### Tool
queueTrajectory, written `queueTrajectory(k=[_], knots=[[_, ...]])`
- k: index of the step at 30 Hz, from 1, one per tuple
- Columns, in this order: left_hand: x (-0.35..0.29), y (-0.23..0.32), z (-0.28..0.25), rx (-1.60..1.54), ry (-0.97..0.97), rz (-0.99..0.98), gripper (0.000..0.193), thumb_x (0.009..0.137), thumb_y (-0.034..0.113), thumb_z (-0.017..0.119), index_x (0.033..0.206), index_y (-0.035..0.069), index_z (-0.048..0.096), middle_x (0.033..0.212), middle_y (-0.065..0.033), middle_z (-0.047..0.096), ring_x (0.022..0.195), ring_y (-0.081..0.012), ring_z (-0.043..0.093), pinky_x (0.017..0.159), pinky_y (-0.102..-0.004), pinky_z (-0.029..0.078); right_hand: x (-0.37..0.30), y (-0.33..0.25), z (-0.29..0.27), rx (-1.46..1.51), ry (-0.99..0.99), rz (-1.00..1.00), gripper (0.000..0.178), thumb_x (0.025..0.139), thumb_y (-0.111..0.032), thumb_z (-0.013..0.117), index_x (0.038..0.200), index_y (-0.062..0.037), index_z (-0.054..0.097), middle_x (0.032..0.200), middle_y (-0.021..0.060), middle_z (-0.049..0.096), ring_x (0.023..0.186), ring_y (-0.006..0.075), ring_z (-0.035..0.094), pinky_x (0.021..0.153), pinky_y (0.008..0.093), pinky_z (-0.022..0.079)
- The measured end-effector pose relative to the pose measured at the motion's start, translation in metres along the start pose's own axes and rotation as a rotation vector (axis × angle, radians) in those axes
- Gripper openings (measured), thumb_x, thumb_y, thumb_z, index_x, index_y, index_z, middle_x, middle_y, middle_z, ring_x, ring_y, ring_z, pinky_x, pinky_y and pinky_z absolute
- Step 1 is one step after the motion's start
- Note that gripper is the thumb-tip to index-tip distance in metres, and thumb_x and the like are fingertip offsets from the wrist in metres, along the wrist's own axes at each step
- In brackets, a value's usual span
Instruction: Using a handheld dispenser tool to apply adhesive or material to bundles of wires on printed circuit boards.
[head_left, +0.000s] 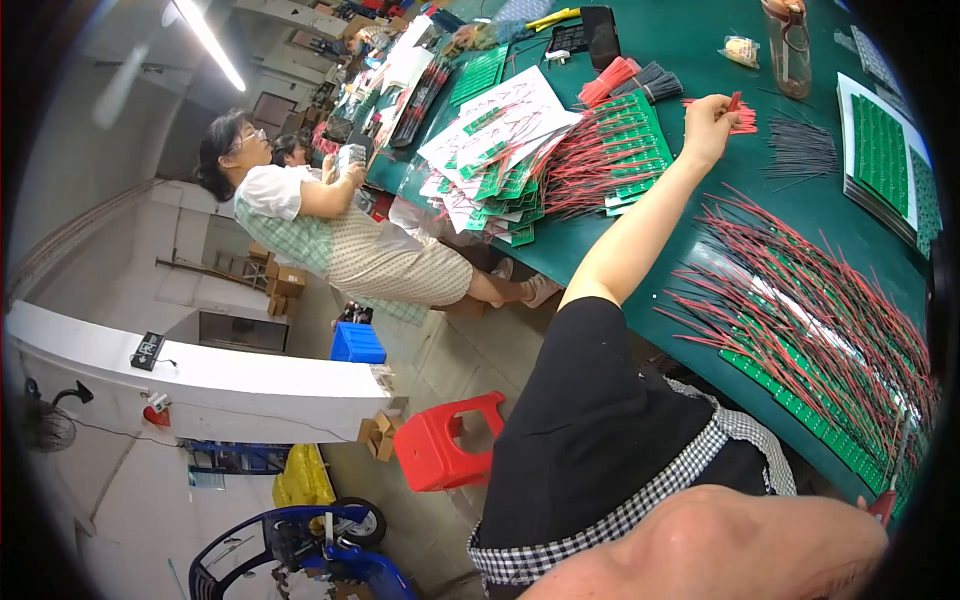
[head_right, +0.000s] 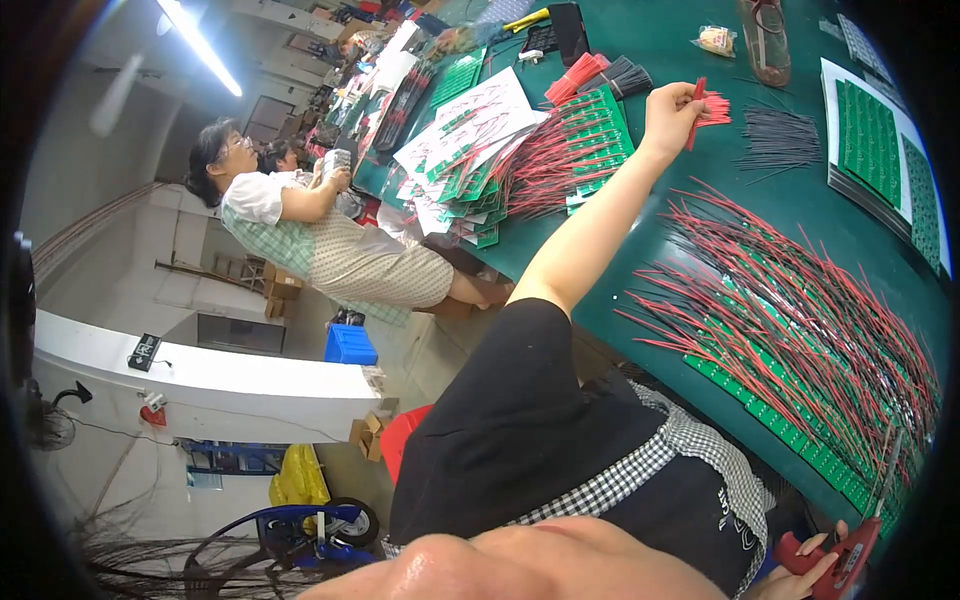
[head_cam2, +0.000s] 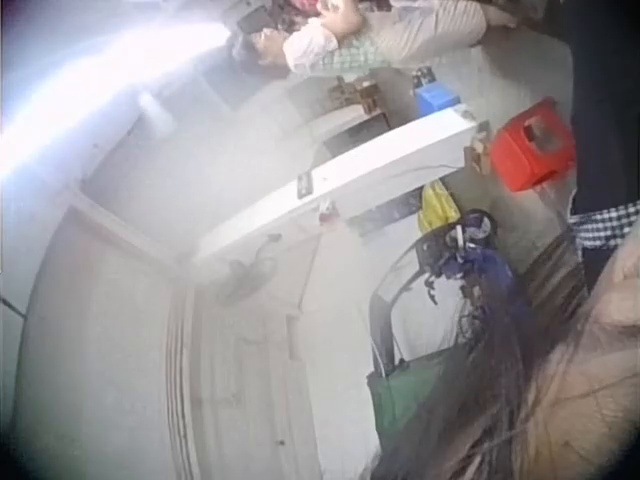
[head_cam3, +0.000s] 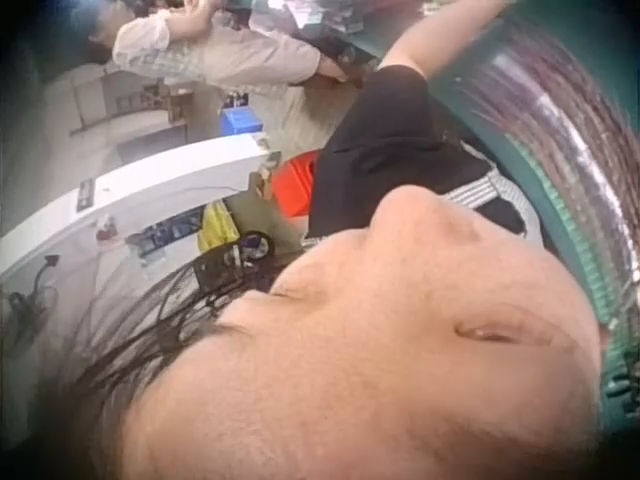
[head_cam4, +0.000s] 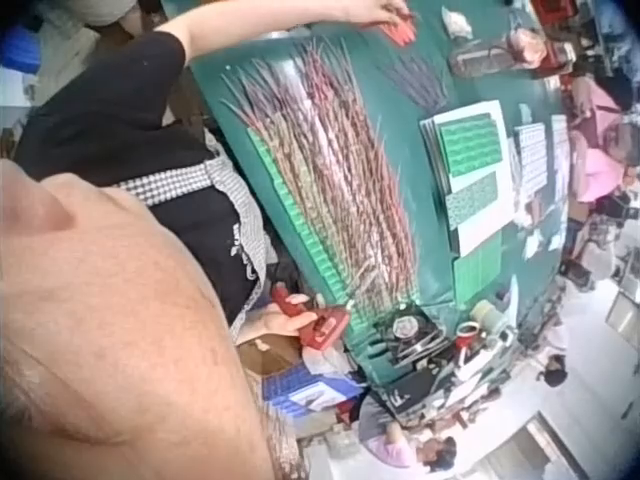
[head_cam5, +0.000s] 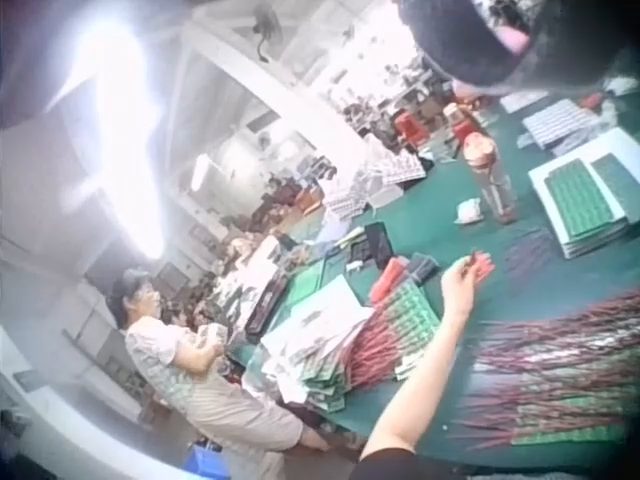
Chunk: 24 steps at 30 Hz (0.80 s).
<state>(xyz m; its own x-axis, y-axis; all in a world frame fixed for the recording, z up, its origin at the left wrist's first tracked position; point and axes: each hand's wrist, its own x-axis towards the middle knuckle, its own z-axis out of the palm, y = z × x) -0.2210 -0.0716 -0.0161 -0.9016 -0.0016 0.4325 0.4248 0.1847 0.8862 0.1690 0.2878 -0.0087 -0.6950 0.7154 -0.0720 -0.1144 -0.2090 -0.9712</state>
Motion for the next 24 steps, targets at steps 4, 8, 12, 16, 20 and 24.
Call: queueTrajectory(k=[4,8,12,16,20,24], knots=[[-0.010,-0.005,0.004,-0.114,0.082,0.001,0.009,0.073,-0.008,0.051,0.081,-0.007,0.055,0.067,-0.0093,0.059,0.060,-0.0130,0.059,0.056,-0.0240,0.048,-0.007,-0.006,0.003,0.005,0.021,-0.006,0.047,0.080,-0.024,0.053,0.122,-0.0118,0.034,0.109,0.0115,0.045,0.093,0.0194,0.045,0.059,0.0242,0.038],[-0.014,-0.004,0.007,-0.123,0.137,-0.003,0.007,0.078,-0.005,0.050,0.081,-0.008,0.054,0.068,-0.0088,0.059,0.064,-0.0129,0.059,0.059,-0.0233,0.049,-0.012,-0.011,0.009,0.007,0.034,-0.019,0.047,0.080,-0.023,0.053,0.121,-0.0115,0.034,0.108,0.0113,0.045,0.088,0.0192,0.046,0.057,0.0240,0.038],[-0.021,-0.002,0.008,-0.016,0.134,0.083,0.012,0.076,-0.005,0.051,0.085,-0.007,0.058,0.069,-0.0070,0.060,0.063,-0.0110,0.059,0.058,-0.0221,0.047,-0.012,-0.015,0.013,-0.015,0.016,-0.034,0.045,0.080,-0.021,0.052,0.120,-0.0103,0.035,0.107,0.0115,0.045,0.085,0.0194,0.048,0.057,0.0244,0.038],[-0.019,0.000,0.007,0.040,0.114,0.084,0.012,0.074,-0.006,0.052,0.084,-0.008,0.060,0.068,-0.0075,0.061,0.061,-0.0106,0.059,0.057,-0.0220,0.047,-0.007,-0.012,0.007,-0.112,-0.026,-0.077,0.041,0.081,-0.020,0.050,0.117,-0.0062,0.036,0.108,0.0126,0.045,0.084,0.0207,0.050,0.061,0.0265,0.041],[-0.010,0.010,0.005,0.097,0.163,0.114,0.012,0.074,-0.005,0.052,0.084,-0.008,0.060,0.069,-0.0084,0.062,0.061,-0.0109,0.059,0.056,-0.0218,0.047,-0.004,-0.010,0.003,-0.220,-0.066,-0.117,0.037,0.082,-0.019,0.048,0.113,-0.0021,0.037,0.108,0.0137,0.045,0.083,0.0219,0.052,0.065,0.0287,0.044],[-0.012,0.040,0.009,-0.250,-0.062,-0.104,0.012,0.077,-0.003,0.053,0.085,-0.010,0.057,0.072,-0.0117,0.062,0.061,-0.0138,0.060,0.056,-0.0231,0.048,-0.007,-0.012,-0.009,-0.339,-0.079,-0.156,0.033,0.083,-0.018,0.047,0.109,0.0020,0.039,0.109,0.0147,0.045,0.083,0.0232,0.054,0.068,0.0309,0.047]])
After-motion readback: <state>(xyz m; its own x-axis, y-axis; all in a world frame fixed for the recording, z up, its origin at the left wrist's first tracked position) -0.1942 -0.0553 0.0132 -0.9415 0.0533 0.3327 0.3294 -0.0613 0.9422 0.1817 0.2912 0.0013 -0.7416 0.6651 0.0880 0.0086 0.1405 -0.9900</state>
